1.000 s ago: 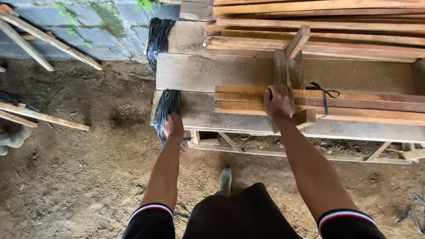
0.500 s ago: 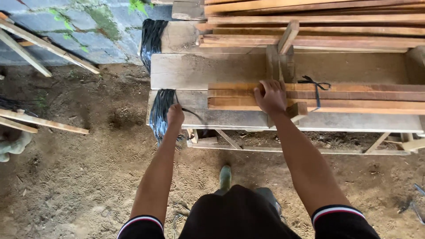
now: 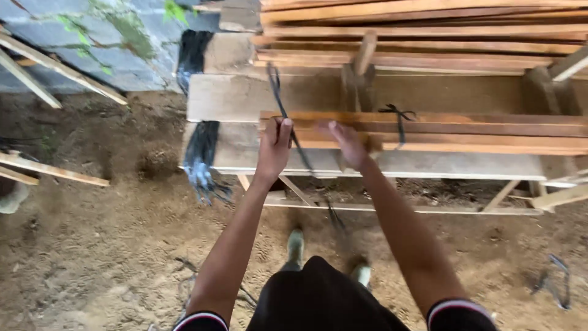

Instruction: Bundling wooden slats together using plastic straps.

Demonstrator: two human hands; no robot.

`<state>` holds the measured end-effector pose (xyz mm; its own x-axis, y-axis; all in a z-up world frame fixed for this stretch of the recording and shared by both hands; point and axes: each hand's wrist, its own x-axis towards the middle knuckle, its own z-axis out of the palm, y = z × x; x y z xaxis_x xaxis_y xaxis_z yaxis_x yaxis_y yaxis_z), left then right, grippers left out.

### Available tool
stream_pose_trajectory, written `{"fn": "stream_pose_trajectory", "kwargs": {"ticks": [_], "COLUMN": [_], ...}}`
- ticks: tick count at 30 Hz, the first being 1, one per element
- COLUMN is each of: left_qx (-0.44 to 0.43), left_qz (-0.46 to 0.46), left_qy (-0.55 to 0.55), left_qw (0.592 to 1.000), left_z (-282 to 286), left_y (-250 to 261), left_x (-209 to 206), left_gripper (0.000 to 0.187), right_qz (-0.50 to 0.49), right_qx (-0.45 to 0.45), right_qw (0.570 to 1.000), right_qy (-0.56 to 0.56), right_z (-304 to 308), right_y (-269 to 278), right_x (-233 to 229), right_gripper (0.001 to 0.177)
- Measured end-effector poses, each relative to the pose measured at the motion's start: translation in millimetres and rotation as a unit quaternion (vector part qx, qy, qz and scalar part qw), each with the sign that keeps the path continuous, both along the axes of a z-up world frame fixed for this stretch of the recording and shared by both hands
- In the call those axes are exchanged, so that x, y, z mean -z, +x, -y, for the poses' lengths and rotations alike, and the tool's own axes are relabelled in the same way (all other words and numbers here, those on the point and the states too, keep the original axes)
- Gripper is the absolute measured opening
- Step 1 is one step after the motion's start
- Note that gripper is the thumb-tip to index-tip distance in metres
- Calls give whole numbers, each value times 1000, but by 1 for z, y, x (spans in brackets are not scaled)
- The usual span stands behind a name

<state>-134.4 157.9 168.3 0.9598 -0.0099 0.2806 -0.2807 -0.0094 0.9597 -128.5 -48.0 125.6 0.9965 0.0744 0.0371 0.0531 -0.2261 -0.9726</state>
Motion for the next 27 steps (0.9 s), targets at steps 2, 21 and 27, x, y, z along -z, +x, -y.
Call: {"fn": "stream_pose_trajectory", "kwargs": {"ticks": [2,21,27], "left_qx": [17,23,-22], "left_qz": [-8,-105,-151], "left_qy": [-27,-104,-55], "left_qw": [999,989,987], "left_z": [29,198,233], "left_y": [4,-77,-61], "left_x": [26,36,14], "left_gripper": [19,19,16], "right_qz": [-79,5,41], "right_qx": [-65,-45,45], "right_qw": [993,998,991], "right_qy": [61,-44,-120], "right_z": [12,314,385], "right_y": [-45,-170,-163], "right_x": [-61,-56,-29], "right_gripper": [53,17,12]}}
